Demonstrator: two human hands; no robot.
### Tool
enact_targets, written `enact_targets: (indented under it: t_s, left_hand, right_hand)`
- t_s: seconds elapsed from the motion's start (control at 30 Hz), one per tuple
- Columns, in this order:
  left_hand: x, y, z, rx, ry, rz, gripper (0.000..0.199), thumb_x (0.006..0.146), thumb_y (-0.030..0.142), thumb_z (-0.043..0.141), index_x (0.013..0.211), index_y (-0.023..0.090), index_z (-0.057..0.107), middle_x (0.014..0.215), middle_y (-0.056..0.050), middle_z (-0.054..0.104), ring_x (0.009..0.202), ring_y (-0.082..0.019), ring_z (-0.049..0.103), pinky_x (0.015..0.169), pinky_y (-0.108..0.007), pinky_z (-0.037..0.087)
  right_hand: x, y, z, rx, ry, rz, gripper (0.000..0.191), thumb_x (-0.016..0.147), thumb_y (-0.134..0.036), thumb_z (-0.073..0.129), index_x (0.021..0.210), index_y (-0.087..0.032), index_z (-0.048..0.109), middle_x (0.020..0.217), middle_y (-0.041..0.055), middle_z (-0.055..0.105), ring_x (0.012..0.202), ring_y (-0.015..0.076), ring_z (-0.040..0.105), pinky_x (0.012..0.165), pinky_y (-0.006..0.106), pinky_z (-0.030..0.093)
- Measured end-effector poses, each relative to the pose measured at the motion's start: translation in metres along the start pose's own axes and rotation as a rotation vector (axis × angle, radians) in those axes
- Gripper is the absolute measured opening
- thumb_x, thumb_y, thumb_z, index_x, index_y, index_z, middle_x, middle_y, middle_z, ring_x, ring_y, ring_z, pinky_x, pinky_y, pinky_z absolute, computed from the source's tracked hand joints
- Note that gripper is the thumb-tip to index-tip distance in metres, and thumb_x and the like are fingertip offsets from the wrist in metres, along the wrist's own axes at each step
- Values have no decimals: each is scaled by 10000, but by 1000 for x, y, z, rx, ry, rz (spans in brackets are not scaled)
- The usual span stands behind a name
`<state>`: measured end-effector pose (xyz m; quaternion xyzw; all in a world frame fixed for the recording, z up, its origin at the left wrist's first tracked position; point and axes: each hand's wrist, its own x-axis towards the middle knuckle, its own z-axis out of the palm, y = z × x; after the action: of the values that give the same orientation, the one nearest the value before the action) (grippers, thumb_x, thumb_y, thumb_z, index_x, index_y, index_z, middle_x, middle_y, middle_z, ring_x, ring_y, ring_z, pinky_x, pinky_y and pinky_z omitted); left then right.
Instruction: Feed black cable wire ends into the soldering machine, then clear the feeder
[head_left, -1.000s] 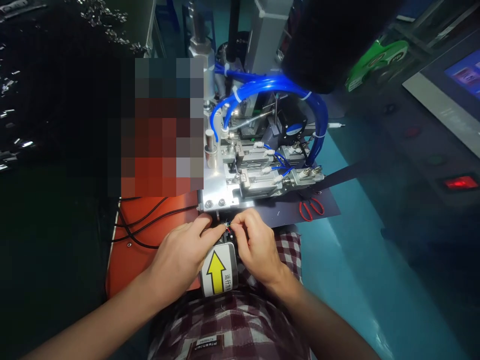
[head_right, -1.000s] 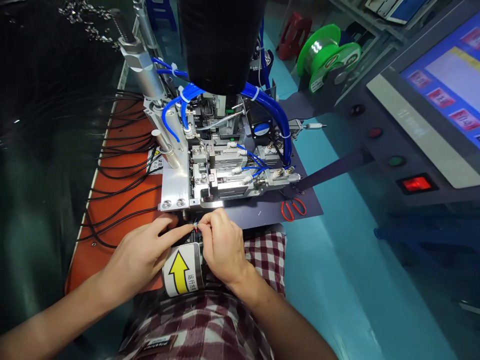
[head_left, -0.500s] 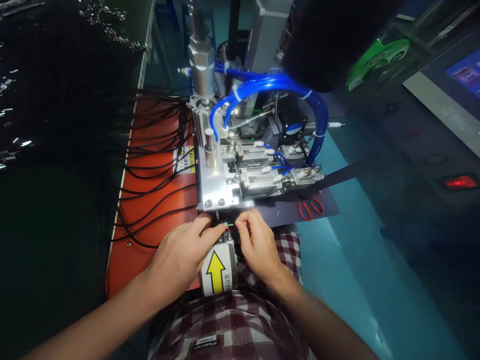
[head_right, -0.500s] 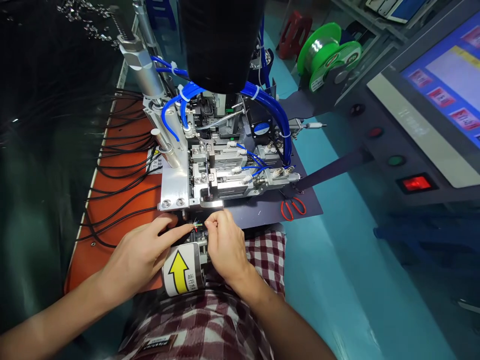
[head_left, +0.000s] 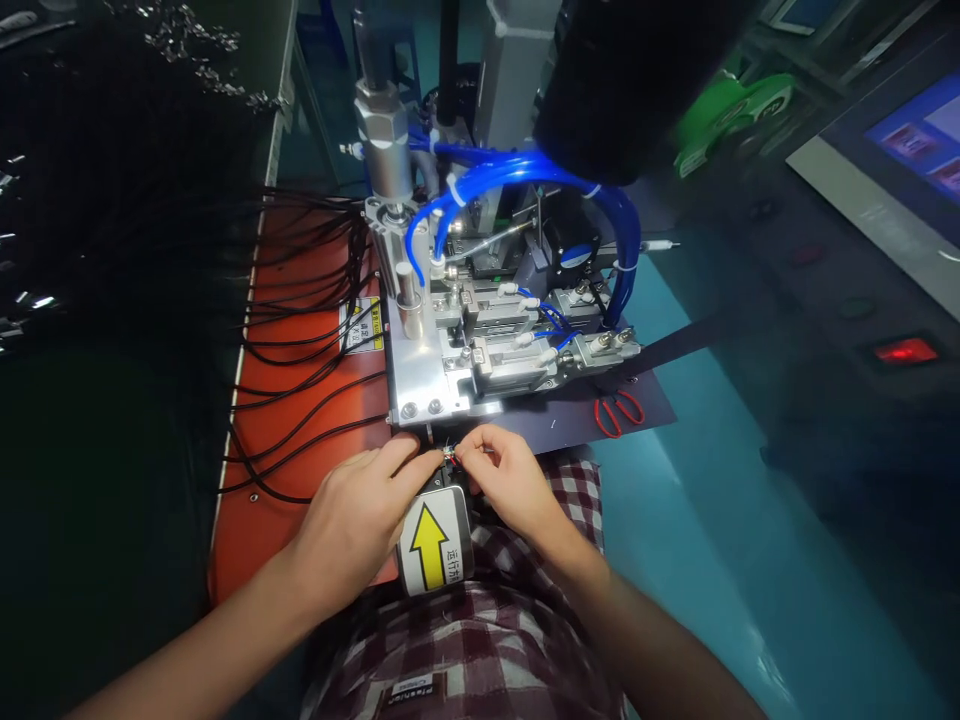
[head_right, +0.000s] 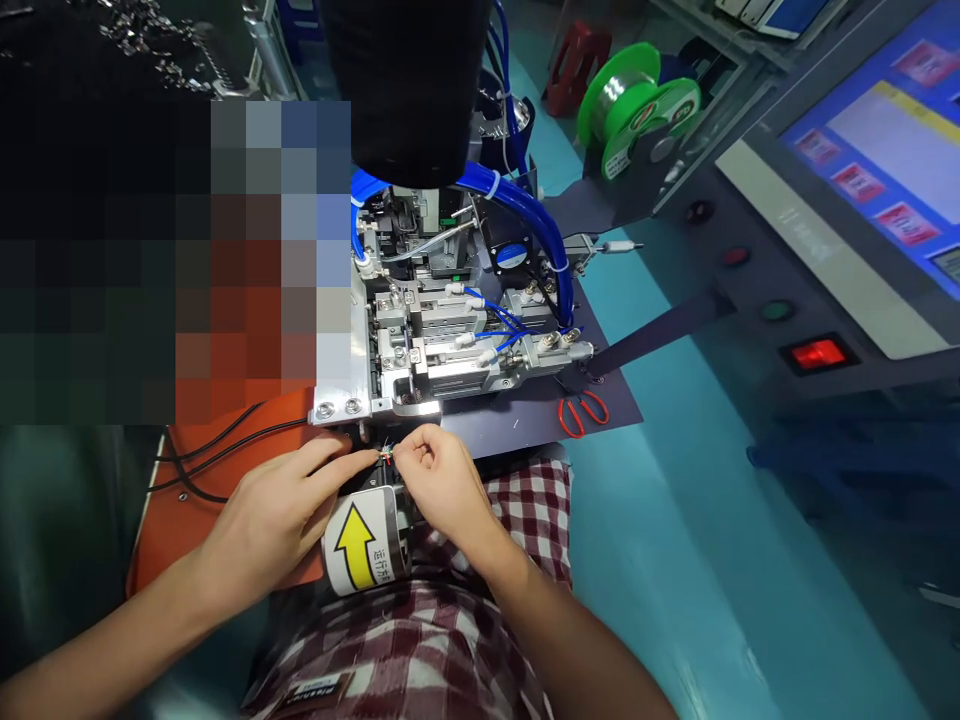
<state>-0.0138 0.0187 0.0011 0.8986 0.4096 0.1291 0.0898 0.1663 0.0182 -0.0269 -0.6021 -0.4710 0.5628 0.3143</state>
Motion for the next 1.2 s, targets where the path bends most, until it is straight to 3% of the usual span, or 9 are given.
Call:
enact_targets:
  t_s: [0.07, 0.2, 0.3, 0.47, 0.57, 0.77, 0.87, 1.0, 1.2]
  left_hand:
    - [1, 1, -2, -24, 12, -4, 303, 870, 108, 373, 1055, 149, 609, 907, -92, 623, 715, -189, 602, 625, -299, 506]
    - [3, 1, -2, -9, 24, -1, 302, 869, 105, 367, 1051, 159, 601, 901, -87, 625, 687, -191, 599, 595, -303, 493]
    - [4, 2, -3, 5, 10, -9, 295, 861, 95, 374, 1034, 164, 603, 887, -80, 623, 672, -196, 598, 576, -305, 483]
    - [3, 3, -5, -2, -13, -16, 286, 849, 77, 388, 1006, 163, 611, 877, -79, 624, 666, -206, 604, 561, -311, 488]
    - [4, 3, -5, -2, -1, -9, 292, 852, 73, 384, 1017, 154, 611, 886, -86, 628, 674, -205, 609, 570, -310, 498]
    - [3, 2, -5, -3, 2, -6, 272, 864, 93, 402, 1024, 153, 613, 929, -100, 633, 707, -207, 623, 597, -310, 515]
    - [2, 2, -4, -11, -11, -20, 268, 863, 100, 411, 1033, 161, 610, 928, -93, 635, 704, -212, 626, 590, -318, 520]
    - [3, 2, -4, -14, -23, -26, 283, 853, 94, 407, 1038, 164, 611, 916, -87, 638, 692, -217, 628, 573, -330, 525]
    - [2, 0, -3, -8, -32, -24, 290, 832, 85, 407, 1025, 147, 613, 917, -93, 632, 697, -227, 626, 573, -347, 528]
  right_hand:
    - [-1, -5, -5, -112, 5, -19, 151, 809, -251, 500, 678, -193, 546, 584, -31, 536, 501, 118, 490, 480, 233, 376]
    - [-8, -11, -6, -349, 182, -167, 163, 847, -262, 495, 741, -196, 600, 700, 7, 601, 560, 128, 511, 535, 252, 391]
    - [-11, -11, 1, -346, 233, -262, 117, 850, -265, 521, 809, -198, 608, 757, 13, 604, 585, 127, 521, 582, 259, 409]
    - [-12, -9, 11, -359, 251, -383, 154, 868, -217, 472, 731, -191, 538, 746, 21, 571, 646, 141, 522, 624, 270, 407]
    - [-11, -6, 12, -305, 241, -338, 158, 868, -226, 463, 730, -193, 530, 735, 16, 556, 644, 141, 506, 598, 265, 400]
    - [-1, 6, 11, 123, 49, -4, 173, 832, -315, 499, 708, -195, 503, 494, -68, 421, 429, 100, 399, 426, 223, 317]
    - [2, 9, 7, 177, 45, 70, 174, 794, -325, 540, 706, -176, 517, 534, -56, 469, 413, 90, 410, 415, 223, 330]
    - [-2, 6, 6, -1, 164, -76, 214, 840, -363, 509, 774, -173, 580, 597, -34, 508, 468, 98, 423, 448, 227, 344]
    - [-5, -2, 18, -193, 266, -250, 161, 826, -299, 555, 731, -188, 624, 615, -17, 536, 548, 115, 464, 514, 234, 370]
